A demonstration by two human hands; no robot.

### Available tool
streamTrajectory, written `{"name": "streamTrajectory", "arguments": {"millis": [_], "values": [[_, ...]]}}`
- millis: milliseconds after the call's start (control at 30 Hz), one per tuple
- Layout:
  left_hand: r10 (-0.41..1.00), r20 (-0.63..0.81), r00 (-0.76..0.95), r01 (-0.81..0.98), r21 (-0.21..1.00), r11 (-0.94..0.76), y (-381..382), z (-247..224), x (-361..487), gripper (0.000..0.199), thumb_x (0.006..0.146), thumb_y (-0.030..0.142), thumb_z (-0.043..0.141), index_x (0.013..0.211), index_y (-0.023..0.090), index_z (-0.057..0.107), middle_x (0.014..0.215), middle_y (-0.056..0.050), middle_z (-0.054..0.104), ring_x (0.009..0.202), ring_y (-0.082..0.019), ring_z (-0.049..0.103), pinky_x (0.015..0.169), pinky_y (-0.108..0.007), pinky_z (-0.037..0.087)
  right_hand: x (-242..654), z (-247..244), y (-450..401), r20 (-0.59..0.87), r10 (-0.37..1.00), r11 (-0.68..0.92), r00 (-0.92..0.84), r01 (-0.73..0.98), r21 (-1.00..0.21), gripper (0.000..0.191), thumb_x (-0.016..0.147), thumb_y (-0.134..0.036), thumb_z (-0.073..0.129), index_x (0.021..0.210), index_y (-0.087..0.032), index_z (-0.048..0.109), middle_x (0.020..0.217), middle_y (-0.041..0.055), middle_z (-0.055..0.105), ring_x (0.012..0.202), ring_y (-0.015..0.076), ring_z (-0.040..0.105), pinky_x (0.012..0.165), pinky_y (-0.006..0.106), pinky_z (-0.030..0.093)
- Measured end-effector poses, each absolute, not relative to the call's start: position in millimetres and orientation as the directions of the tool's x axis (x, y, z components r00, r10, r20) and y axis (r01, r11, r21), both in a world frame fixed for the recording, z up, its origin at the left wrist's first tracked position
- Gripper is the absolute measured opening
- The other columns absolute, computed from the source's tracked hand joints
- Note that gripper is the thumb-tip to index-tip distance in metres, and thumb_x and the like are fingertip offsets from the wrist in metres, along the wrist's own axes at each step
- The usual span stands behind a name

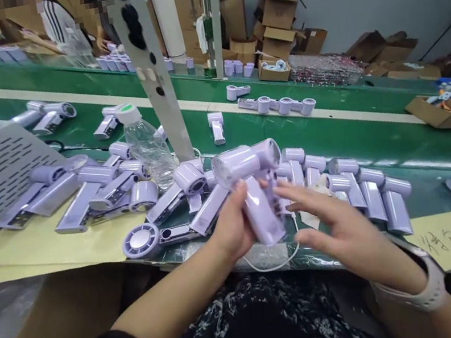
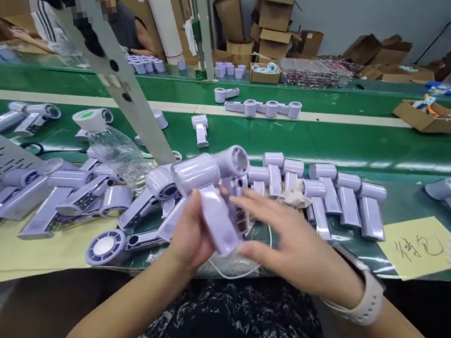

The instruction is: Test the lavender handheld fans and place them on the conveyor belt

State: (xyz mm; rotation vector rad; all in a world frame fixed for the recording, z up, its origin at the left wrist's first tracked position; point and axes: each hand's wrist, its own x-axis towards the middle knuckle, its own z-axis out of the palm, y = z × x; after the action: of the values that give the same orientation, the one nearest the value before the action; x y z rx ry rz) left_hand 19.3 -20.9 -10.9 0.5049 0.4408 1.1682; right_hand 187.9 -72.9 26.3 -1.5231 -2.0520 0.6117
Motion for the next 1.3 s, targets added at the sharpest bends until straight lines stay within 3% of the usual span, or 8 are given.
{"name": "streamTrajectory", "arguments": {"millis": [100,200,400,567,700,900,1100,1300], "values": [[0.932,-0.023,0.363,-0.743,0.596,0.304,-21,-14,8,0.042,0.066,0.050,0.084,0.087,0.014,0.077,0.077,-0.004,0.074,0.064,-0.018,0.067,0.059,-0.029,0.057,200,-5,-71,-0.065,0.996,-0.081,0.054,0.823,-0.562,0.027,0.100,-0.030,0.056,0.121,-0.016,0.065,0.087,0.0107,0.077,0.081,0.0272,0.076,0.073,0.037,0.057],[0.938,-0.027,0.347,-0.704,0.653,0.279,-20,-16,0,0.037,0.059,0.040,0.085,0.086,0.015,0.079,0.075,-0.003,0.073,0.062,-0.016,0.064,0.057,-0.026,0.055,197,-43,-61,-0.061,0.974,-0.222,0.217,0.880,-0.419,0.008,0.090,-0.015,0.064,0.097,-0.013,0.064,0.086,0.0174,0.073,0.079,0.0338,0.074,0.067,0.038,0.050],[0.928,-0.006,0.373,-0.703,0.650,0.287,-16,-10,-9,0.035,0.056,0.031,0.080,0.086,0.013,0.078,0.074,-0.003,0.073,0.063,-0.015,0.065,0.059,-0.026,0.056,205,-57,-72,-0.062,0.987,-0.158,0.150,0.799,-0.581,0.006,0.096,-0.022,0.054,0.091,-0.021,0.051,0.078,0.0090,0.070,0.071,0.0272,0.072,0.068,0.037,0.052],[0.952,-0.007,0.305,-0.741,0.626,0.242,-10,-13,-1,0.042,0.067,0.044,0.083,0.096,0.014,0.075,0.091,-0.008,0.078,0.088,-0.028,0.075,0.087,-0.042,0.061,199,-36,-90,-0.122,0.991,-0.109,-0.049,0.211,-0.971,0.031,0.096,-0.049,0.058,0.110,-0.022,0.053,0.073,0.0004,0.068,0.065,0.0199,0.071,0.065,0.033,0.060],[0.959,-0.062,0.275,-0.710,0.659,0.246,-4,-19,12,0.061,0.058,0.067,0.091,0.089,0.018,0.072,0.086,-0.007,0.079,0.107,-0.036,0.074,0.100,-0.049,0.058,183,-32,-93,-0.201,0.975,-0.199,-0.098,0.029,-0.980,0.043,0.087,-0.050,0.070,0.113,-0.016,0.064,0.064,-0.0006,0.068,0.053,0.0178,0.067,0.056,0.032,0.058],[0.937,-0.034,0.348,-0.747,0.594,0.299,3,-15,28,0.071,0.053,0.085,0.080,0.078,0.019,0.068,0.098,-0.011,0.079,0.117,-0.039,0.070,0.093,-0.049,0.061,170,-32,-90,-0.132,0.989,-0.135,-0.073,-0.040,-0.990,0.028,0.085,-0.044,0.075,0.093,-0.017,0.072,0.059,-0.0012,0.066,0.052,0.0165,0.065,0.053,0.029,0.055],[0.963,0.028,0.270,-0.759,0.621,0.194,4,-5,28,0.070,0.057,0.088,0.074,0.067,0.020,0.064,0.093,-0.008,0.076,0.110,-0.035,0.072,0.081,-0.042,0.063,150,-27,-88,0.027,0.988,0.019,-0.151,-0.055,-0.998,0.033,0.099,-0.045,0.063,0.078,-0.020,0.062,0.051,-0.0067,0.053,0.046,0.0124,0.062,0.052,0.024,0.047],[0.988,0.079,0.134,-0.752,0.658,0.050,0,-6,25,0.073,0.055,0.091,0.072,0.067,0.020,0.063,0.091,-0.008,0.075,0.118,-0.037,0.069,0.096,-0.049,0.059,131,-30,-93,-0.093,0.995,-0.099,-0.044,-0.174,-0.980,0.043,0.098,-0.060,0.060,0.083,-0.020,0.059,0.047,-0.0114,0.042,0.034,0.0077,0.048,0.040,0.019,0.037]]}}
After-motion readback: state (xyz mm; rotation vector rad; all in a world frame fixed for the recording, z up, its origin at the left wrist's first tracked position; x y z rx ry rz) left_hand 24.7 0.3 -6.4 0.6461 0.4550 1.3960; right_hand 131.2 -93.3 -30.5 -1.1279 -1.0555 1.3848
